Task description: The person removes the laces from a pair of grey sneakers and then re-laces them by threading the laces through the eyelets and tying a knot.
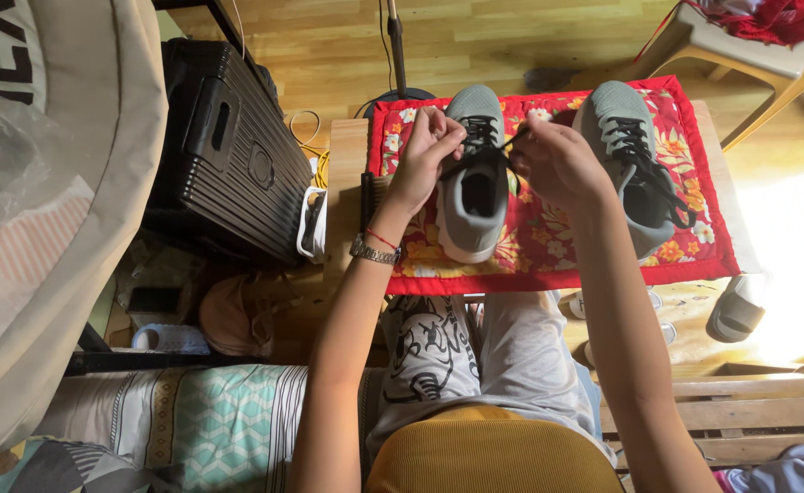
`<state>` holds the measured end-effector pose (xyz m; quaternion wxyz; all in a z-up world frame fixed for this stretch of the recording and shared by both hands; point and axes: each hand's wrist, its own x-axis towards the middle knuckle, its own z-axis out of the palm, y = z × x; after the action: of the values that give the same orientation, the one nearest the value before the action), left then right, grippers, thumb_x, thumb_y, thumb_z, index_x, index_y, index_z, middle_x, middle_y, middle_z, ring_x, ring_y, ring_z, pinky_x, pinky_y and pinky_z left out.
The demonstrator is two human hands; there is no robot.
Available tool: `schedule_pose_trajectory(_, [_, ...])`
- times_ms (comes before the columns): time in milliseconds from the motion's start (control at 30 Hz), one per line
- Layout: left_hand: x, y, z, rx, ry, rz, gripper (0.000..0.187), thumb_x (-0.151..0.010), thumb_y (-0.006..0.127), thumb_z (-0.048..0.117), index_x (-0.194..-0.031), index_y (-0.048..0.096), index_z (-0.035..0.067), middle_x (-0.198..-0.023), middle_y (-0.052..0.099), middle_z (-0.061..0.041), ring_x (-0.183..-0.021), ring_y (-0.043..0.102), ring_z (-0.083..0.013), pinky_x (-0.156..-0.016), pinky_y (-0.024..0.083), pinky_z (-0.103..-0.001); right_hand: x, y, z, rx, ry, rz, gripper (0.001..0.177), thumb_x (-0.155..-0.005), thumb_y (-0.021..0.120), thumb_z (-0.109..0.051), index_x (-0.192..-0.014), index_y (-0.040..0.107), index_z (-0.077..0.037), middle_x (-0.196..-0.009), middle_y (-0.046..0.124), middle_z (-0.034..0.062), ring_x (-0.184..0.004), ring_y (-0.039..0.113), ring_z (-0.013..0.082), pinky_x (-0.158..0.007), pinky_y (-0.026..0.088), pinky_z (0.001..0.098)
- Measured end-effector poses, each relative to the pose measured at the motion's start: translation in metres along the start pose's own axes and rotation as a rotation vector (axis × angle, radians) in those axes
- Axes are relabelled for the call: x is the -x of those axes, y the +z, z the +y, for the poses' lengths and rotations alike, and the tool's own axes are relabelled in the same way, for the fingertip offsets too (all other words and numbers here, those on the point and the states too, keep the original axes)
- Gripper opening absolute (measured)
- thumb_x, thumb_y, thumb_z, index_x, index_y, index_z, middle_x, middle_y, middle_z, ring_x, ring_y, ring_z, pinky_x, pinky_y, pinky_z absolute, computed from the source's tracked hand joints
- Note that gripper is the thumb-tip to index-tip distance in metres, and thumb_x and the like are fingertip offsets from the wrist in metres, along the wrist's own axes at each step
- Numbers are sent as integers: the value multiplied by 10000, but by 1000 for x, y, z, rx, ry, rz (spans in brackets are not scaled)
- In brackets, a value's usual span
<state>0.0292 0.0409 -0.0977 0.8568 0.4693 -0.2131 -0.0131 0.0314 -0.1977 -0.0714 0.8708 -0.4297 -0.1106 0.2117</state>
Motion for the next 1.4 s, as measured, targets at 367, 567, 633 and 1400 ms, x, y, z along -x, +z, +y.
schedule_pose_trajectory(367, [8, -25, 9, -134, -38, 66, 233, -1022, 599, 58, -1019, 378, 130, -979, 587, -39, -846, 546, -110, -761, 468, -269, 16, 7, -11, -184, 26, 153, 124, -1027, 638, -214, -952, 698, -136, -880, 662, -24, -887, 638, 131, -945, 506, 391])
schedule_pose_trajectory(567, [14, -25, 4, -290, -118, 105, 203, -1043, 611, 92, -1098, 417, 118, -981, 575, -37, -828, 522, -100, -742, 457, -257, 31, 27, -13, -218, -121, 122, 93, -1043, 661, -181, -1010, 661, -94, -943, 656, 25, -901, 647, 180, -918, 478, 385])
schedule_pose_trajectory(633, [18, -23, 6, -417, -95, 112, 238, -1047, 631, 127, -1186, 440, 98, -1056, 566, -68, -926, 545, -133, -834, 487, -281, 43, 30, -22, 185, -183, 174, 92, -1066, 668, -164, -1085, 641, -78, -1090, 685, 34, -965, 641, 141, -902, 457, 353])
schedule_pose_trajectory(1400, [53, 45, -31, -632, 131, 186, 561, -847, 421, -188, -1370, 365, 8, -1317, 508, -236, -1331, 536, -357, -1148, 379, -349, 85, -15, -53, 1754, -51, 524, 600, -813, 625, -75, -1406, 659, -162, -1016, 712, 254, -944, 698, 421, -828, 538, 498])
